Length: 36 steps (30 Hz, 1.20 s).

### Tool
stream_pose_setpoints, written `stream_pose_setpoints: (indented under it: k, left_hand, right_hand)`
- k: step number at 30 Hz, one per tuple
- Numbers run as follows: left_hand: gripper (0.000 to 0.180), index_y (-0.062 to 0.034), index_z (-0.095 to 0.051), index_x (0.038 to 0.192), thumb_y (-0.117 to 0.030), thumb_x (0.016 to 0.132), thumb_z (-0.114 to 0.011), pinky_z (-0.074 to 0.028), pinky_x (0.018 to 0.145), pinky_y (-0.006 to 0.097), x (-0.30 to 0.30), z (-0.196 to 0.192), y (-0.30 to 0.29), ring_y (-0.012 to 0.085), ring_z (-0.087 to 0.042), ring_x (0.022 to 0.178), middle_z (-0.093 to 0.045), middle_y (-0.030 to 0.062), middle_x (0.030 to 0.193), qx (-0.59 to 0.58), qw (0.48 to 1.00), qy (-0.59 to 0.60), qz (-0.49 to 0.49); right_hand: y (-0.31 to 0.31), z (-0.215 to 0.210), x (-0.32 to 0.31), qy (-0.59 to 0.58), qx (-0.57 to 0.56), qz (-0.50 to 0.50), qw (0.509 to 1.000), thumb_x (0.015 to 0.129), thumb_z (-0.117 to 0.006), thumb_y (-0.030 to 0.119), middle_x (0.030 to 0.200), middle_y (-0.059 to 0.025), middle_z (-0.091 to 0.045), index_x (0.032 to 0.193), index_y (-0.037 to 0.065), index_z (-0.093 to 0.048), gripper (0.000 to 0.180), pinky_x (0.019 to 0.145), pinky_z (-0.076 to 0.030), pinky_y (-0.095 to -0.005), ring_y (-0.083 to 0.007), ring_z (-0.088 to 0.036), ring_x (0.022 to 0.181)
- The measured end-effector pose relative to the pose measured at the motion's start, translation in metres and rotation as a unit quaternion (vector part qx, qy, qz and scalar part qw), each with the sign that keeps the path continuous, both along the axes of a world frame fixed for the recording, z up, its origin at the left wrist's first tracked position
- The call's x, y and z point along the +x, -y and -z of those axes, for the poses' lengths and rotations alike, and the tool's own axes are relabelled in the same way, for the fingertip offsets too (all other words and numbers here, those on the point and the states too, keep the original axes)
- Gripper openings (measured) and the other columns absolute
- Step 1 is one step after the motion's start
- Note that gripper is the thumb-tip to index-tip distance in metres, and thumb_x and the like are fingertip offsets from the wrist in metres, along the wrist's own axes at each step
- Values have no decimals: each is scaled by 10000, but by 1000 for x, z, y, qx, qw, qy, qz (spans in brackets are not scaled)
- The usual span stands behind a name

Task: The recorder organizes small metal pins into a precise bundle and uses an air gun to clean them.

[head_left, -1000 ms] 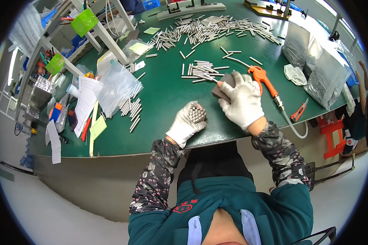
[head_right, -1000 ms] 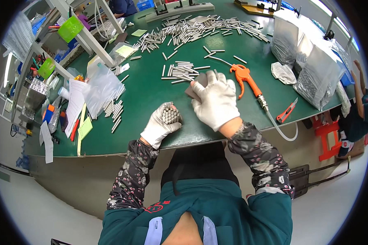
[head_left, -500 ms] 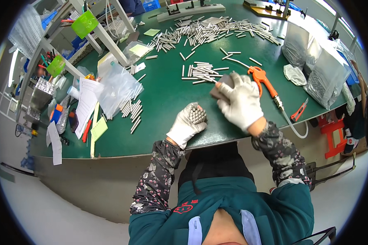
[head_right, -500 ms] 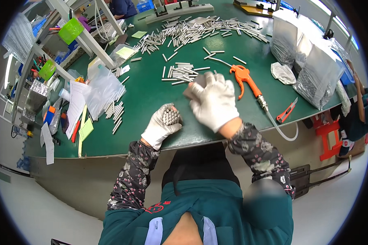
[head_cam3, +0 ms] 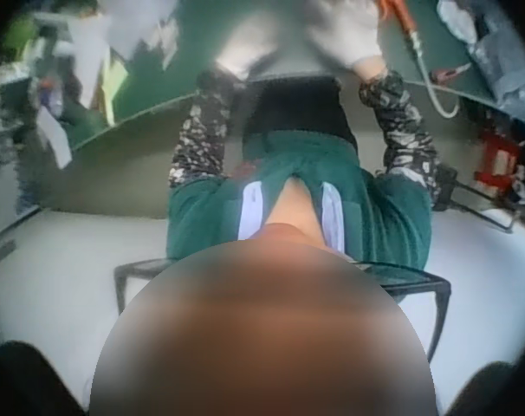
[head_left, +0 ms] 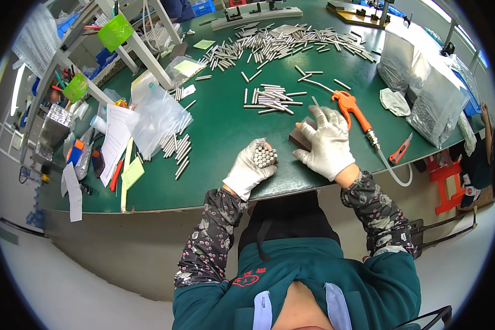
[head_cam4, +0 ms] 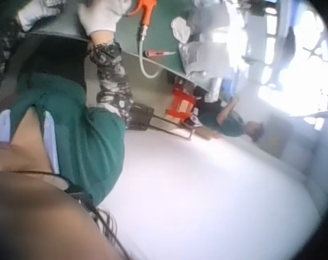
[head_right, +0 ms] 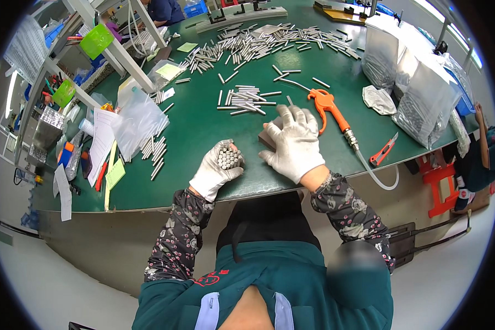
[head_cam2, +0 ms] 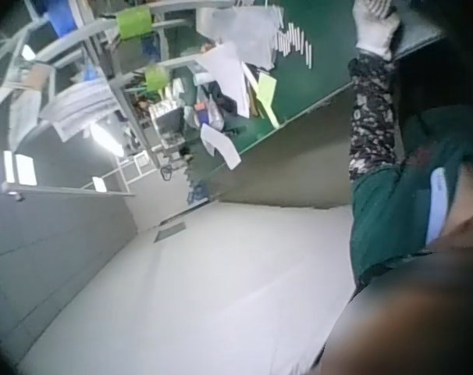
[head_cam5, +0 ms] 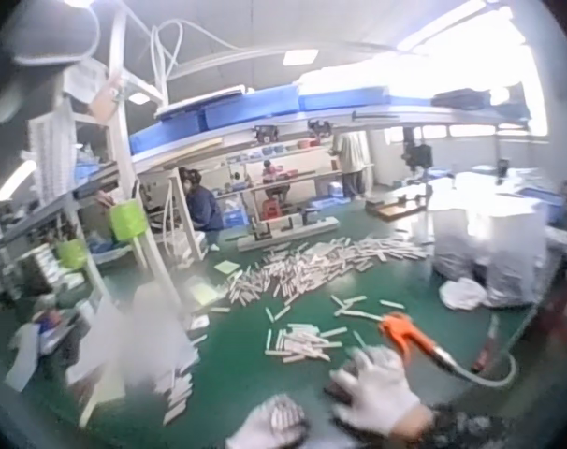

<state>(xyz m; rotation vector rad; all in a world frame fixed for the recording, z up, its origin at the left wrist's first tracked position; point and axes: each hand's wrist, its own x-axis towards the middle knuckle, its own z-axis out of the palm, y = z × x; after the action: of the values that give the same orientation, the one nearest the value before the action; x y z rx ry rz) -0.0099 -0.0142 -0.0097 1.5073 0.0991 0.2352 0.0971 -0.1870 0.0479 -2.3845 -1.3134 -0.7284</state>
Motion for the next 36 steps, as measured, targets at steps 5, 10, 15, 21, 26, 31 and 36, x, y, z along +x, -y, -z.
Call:
stream_pose_setpoints:
  k: [5, 10, 15, 21, 26, 31, 36]
  left_hand:
    - [610, -36, -407, 1172, 22, 648, -715, -467, 777, 227, 5, 1, 9, 102, -554, 841, -554, 15, 949, -96, 990, 60, 83]
    - [724, -67, -312, 1271, 21, 666, -700, -465, 817, 251, 6, -4, 5, 131, -542, 921, -523, 53, 1047, 4, 994, 94, 62]
    - [1104, -143, -2, 1395, -119, 618, -785, -389, 851, 241, 2, -4, -2, 128, -486, 951, -488, 45, 1079, 55, 994, 36, 87]
    - [1093, -144, -12, 1396, -94, 620, -782, -396, 848, 235, 6, -6, -3, 127, -493, 950, -483, 36, 1091, -12, 994, 26, 108]
    - [1076, -126, -34, 1394, -50, 616, -773, -397, 853, 232, 5, -5, 0, 125, -495, 958, -484, 32, 1090, -83, 991, 40, 101]
    - [1052, -119, -55, 1394, -27, 620, -762, -405, 832, 221, 8, -5, 2, 114, -502, 924, -484, 24, 1057, -115, 987, 33, 104]
    - [991, -100, -102, 1390, 80, 605, -679, -413, 771, 197, 3, -13, 1, 64, -505, 747, -537, -10, 855, -28, 996, -7, 87]
  right_hand:
    - [-15, -6, -28, -368, -22, -146, 918, 672, -647, 235, 785, -145, -596, 1104, 70, -488, 489, 659, -458, -393, -314, -580, 747]
    - [-25, 13, -29, -383, 57, -147, 910, 660, -647, 175, 807, -148, -610, 1032, 60, -531, 407, 676, -472, -364, -294, -601, 767]
    - [-29, 14, -27, -393, 61, -161, 903, 665, -634, 218, 780, -147, -606, 975, 67, -556, 354, 659, -464, -380, -310, -591, 745]
    - [-33, 12, -24, -383, 48, -161, 908, 655, -640, 237, 798, -146, -604, 966, 67, -565, 362, 666, -463, -377, -311, -588, 746]
    - [-34, 13, -23, -378, 53, -168, 909, 651, -643, 241, 799, -148, -603, 977, 71, -567, 376, 671, -462, -377, -315, -586, 747]
    - [-31, 13, -22, -393, 47, -172, 902, 667, -638, 248, 792, -152, -601, 997, 55, -556, 391, 672, -463, -374, -305, -589, 740]
    - [-13, -5, -13, -318, 43, -74, 944, 669, -653, 306, 784, -113, -593, 1039, 47, -529, 469, 685, -450, -359, -256, -584, 796]
